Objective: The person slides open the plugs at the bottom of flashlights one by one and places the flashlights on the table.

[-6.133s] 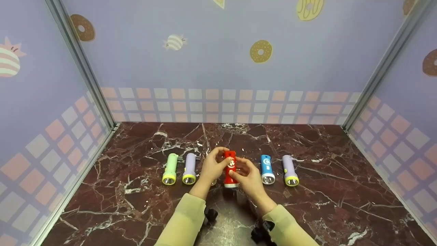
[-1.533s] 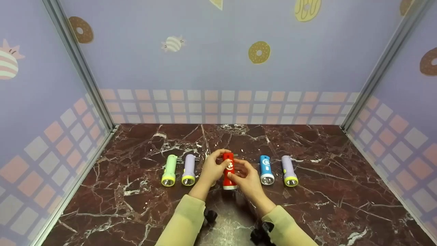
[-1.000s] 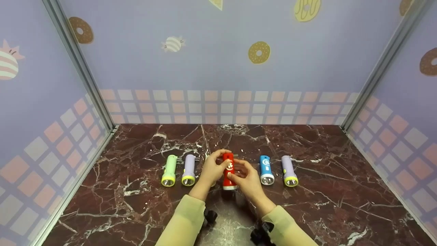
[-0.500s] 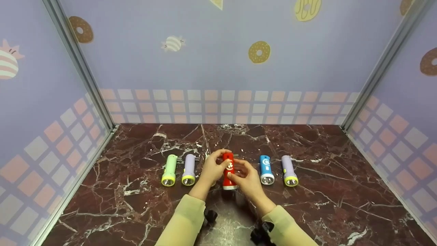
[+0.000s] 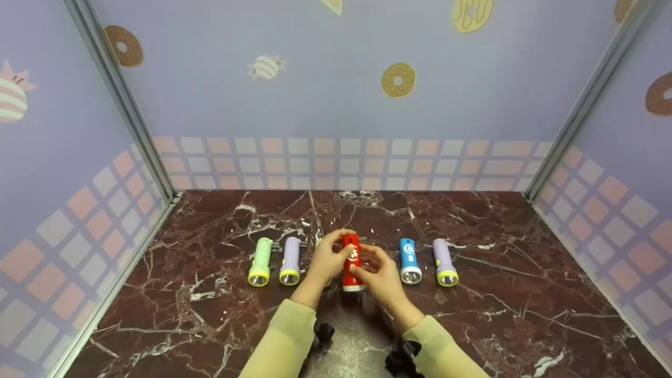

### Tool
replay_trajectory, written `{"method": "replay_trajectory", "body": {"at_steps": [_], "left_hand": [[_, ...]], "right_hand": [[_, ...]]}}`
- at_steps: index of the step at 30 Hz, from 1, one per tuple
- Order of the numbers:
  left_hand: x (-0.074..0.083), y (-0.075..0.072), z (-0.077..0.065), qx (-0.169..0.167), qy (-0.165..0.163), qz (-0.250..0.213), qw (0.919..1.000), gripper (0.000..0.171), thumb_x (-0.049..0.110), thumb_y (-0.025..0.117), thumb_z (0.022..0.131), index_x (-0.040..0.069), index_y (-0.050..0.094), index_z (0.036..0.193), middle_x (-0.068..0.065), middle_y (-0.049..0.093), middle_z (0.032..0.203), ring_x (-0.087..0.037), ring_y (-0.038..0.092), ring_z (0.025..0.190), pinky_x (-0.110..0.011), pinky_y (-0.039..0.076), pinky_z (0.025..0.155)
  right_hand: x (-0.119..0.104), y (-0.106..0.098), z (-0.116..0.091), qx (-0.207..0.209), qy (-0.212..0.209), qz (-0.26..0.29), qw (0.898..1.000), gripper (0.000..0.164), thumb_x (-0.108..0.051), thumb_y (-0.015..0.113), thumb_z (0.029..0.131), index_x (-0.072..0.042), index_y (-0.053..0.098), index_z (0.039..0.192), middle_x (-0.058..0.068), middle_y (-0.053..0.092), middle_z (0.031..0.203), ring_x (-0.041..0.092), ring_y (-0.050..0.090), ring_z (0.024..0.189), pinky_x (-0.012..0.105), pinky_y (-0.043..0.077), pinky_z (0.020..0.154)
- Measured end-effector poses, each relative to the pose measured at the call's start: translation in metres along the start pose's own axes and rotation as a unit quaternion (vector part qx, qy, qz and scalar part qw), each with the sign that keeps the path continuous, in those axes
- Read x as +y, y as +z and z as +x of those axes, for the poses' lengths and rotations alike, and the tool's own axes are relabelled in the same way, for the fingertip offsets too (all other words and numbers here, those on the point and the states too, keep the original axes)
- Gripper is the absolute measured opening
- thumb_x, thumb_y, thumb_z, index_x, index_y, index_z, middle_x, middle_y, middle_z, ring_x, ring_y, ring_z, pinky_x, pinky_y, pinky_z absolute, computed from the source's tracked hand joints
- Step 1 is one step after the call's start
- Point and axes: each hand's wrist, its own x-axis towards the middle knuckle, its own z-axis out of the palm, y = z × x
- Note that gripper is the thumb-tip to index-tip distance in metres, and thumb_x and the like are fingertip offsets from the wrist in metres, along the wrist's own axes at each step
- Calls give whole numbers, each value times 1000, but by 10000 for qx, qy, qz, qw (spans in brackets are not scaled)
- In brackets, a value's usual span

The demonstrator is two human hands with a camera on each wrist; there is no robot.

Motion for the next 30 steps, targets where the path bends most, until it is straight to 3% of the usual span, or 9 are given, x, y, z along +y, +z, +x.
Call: {"method": "replay_trajectory", "body": {"at_steps": [8, 17, 25, 30], "left_hand": [[-3, 2, 1, -34, -41, -239, 9997, 38, 5, 69, 92, 3, 66, 130, -26, 69, 120, -34, 69, 101, -40, 60, 85], [-2, 4, 1, 118, -182, -421, 9989, 54, 10, 72, 94, -5, 51, 140, -32, 67, 120, -47, 69, 105, -51, 60, 91], [2, 5, -2, -60, -190, -330, 9993, 50, 15, 71, 96, -6, 53, 138, -30, 68, 118, -42, 72, 101, -45, 63, 82], [1, 6, -2, -174, -239, -354, 9989, 53, 11, 73, 92, -5, 53, 139, -30, 69, 116, -41, 72, 99, -45, 62, 84]], "right_hand": [[-1, 0, -1, 93, 92, -12, 9999, 52, 0, 77, 87, 8, 57, 135, 30, 68, 126, 39, 69, 114, 25, 58, 90], [-1, -1, -1, 223, 271, -1, 9994, 53, -2, 76, 88, 5, 57, 137, 28, 69, 126, 34, 69, 112, 22, 57, 90], [-3, -2, 1, 484, 288, 244, 9981, 53, 0, 76, 88, 6, 56, 136, 28, 69, 123, 28, 70, 110, 22, 57, 90], [-1, -2, 2, 571, 207, 250, 9978, 52, 1, 75, 88, 8, 55, 135, 30, 69, 123, 28, 71, 109, 24, 59, 91]]}}
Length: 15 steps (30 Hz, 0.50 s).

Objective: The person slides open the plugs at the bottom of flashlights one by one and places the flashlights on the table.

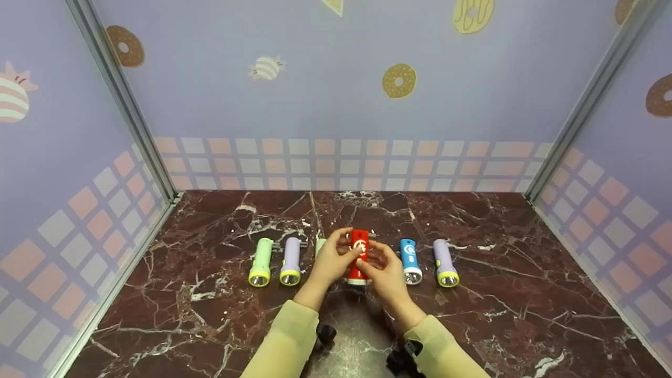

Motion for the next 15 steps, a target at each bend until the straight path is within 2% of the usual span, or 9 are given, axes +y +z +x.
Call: {"method": "replay_trajectory", "body": {"at_steps": [15], "left_hand": [[-2, 1, 1, 263, 62, -76, 9996, 53, 3, 76, 87, -5, 57, 136, -28, 70, 108, -34, 72, 92, -42, 62, 84]], "right_hand": [[0, -2, 1, -118, 240, 44, 9996, 53, -2, 76, 89, 4, 56, 138, 29, 69, 126, 33, 70, 113, 24, 59, 89]]}}
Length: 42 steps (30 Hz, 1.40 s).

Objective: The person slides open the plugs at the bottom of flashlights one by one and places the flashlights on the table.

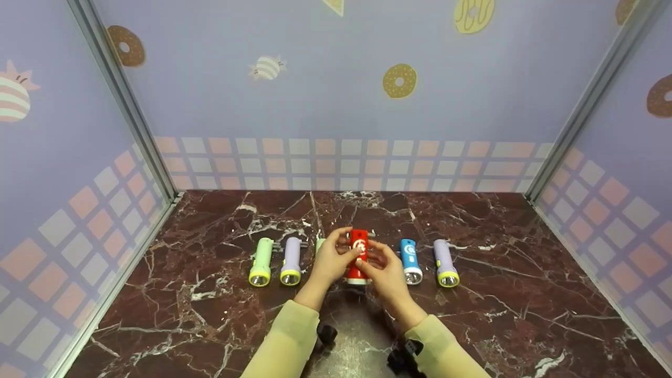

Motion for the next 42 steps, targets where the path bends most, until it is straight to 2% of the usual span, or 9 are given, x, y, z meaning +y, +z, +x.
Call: {"method": "replay_trajectory", "body": {"at_steps": [7, 13, 22, 31, 39, 42], "left_hand": [[0, -3, 2, 29, -108, -142, 9998, 54, 2, 76, 87, -7, 56, 137, -30, 69, 111, -38, 72, 95, -42, 63, 82], [1, -6, 4, 33, -299, -223, 9993, 56, 3, 75, 88, -7, 54, 139, -30, 68, 116, -36, 71, 97, -40, 63, 80], [-1, -12, 6, 163, -412, -164, 9989, 54, 5, 74, 90, -5, 55, 140, -29, 67, 116, -33, 72, 93, -36, 64, 72], [-1, -11, 5, 160, -412, -120, 9990, 55, 5, 74, 90, -7, 54, 140, -31, 68, 116, -31, 73, 89, -38, 64, 72], [2, -9, 4, 188, -563, 54, 9982, 56, 7, 73, 91, -7, 54, 141, -29, 68, 116, -23, 69, 83, -48, 64, 75], [2, -7, 4, 251, -599, 123, 9978, 56, 7, 74, 90, -7, 55, 140, -29, 69, 115, -21, 68, 82, -45, 64, 74]], "right_hand": [[-5, 0, 0, -146, 106, 197, 9996, 55, -1, 74, 89, 7, 54, 140, 30, 66, 130, 31, 70, 114, 28, 61, 89], [-7, -1, 1, -317, 255, 375, 9985, 53, -2, 73, 91, 5, 56, 141, 30, 65, 131, 24, 70, 110, 29, 62, 86], [-7, -4, 1, -614, 377, 208, 9972, 51, -4, 73, 91, 5, 57, 139, 28, 69, 123, 15, 71, 96, 30, 62, 79], [-8, -4, 0, -627, 499, 328, 9962, 52, -2, 73, 90, 6, 57, 139, 29, 68, 124, 16, 71, 97, 28, 61, 80], [-10, -6, 1, -738, 417, -204, 9962, 50, -4, 72, 93, 8, 56, 139, 32, 66, 129, 27, 70, 110, 33, 62, 83], [-9, -8, 2, -745, 473, -212, 9959, 50, -5, 72, 93, 8, 56, 139, 32, 66, 130, 27, 70, 111, 32, 61, 81]]}}
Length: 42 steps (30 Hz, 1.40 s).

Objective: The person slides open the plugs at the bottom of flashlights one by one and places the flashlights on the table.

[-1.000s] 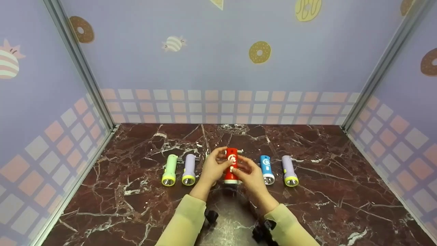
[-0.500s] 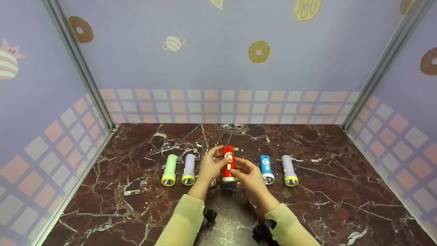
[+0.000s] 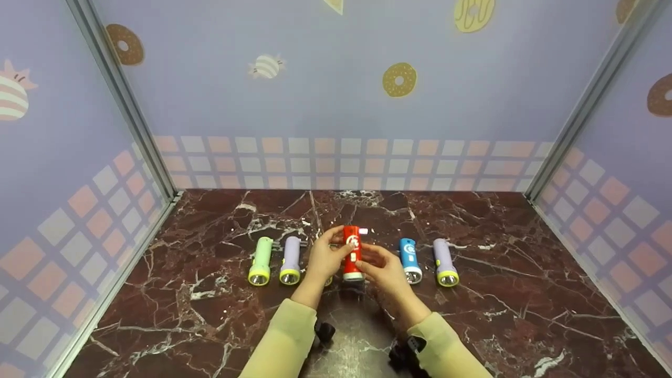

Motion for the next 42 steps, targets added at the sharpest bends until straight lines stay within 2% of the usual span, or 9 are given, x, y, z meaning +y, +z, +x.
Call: {"method": "replay_trajectory", "body": {"at_steps": [4, 8, 16, 21, 26, 33, 42], "left_hand": [[-3, 3, 0, 168, -127, 179, 9996, 53, 10, 77, 89, -5, 59, 137, -26, 71, 113, -24, 71, 86, -36, 63, 73], [-3, 5, 0, 285, -238, 403, 9985, 49, 14, 78, 89, -2, 62, 133, -24, 74, 113, -30, 74, 92, -37, 62, 79], [-5, 9, -2, 19, -95, 279, 9996, 47, 4, 74, 88, -10, 60, 131, -31, 71, 118, -40, 72, 105, -43, 61, 90], [-2, 12, -4, -220, -19, 667, 9975, 53, 2, 72, 88, -14, 56, 136, -31, 69, 122, -40, 71, 112, -44, 59, 97], [-1, 15, -5, -432, 13, 1031, 9937, 56, -1, 69, 88, -16, 52, 139, -31, 68, 126, -40, 71, 111, -46, 58, 97], [-4, 22, -9, -416, -13, 1345, 9900, 56, -2, 68, 88, -17, 51, 139, -31, 66, 129, -41, 70, 113, -48, 57, 100], [-7, 32, -11, -235, -196, 1823, 9828, 53, 0, 67, 91, -15, 51, 140, -34, 59, 139, -44, 60, 128, -51, 49, 110]], "right_hand": [[3, -1, 2, 31, 92, 15, 10000, 50, -5, 72, 93, 7, 57, 138, 32, 66, 129, 24, 70, 109, 29, 61, 78], [6, -1, 3, 86, 200, 71, 9997, 49, -5, 72, 93, 7, 57, 138, 31, 67, 128, 21, 70, 105, 29, 61, 78], [10, -1, 5, 272, 558, 452, 9970, 49, -3, 71, 92, 6, 57, 139, 29, 67, 128, 16, 70, 100, 28, 61, 78], [12, -3, 6, 280, 666, 491, 9962, 50, -4, 72, 92, 6, 57, 139, 28, 66, 131, 15, 70, 101, 28, 60, 78], [15, -4, 6, 279, 634, 341, 9970, 50, -7, 72, 92, 7, 58, 138, 28, 67, 130, 17, 70, 102, 31, 61, 77], [19, -6, 8, 225, 796, 357, 9959, 50, -6, 72, 92, 8, 57, 138, 31, 66, 129, 16, 69, 97, 30, 62, 75], [20, -7, 7, 241, 805, 99, 9964, 48, -3, 71, 92, 10, 57, 136, 31, 66, 126, 18, 68, 94, 33, 63, 75]]}}
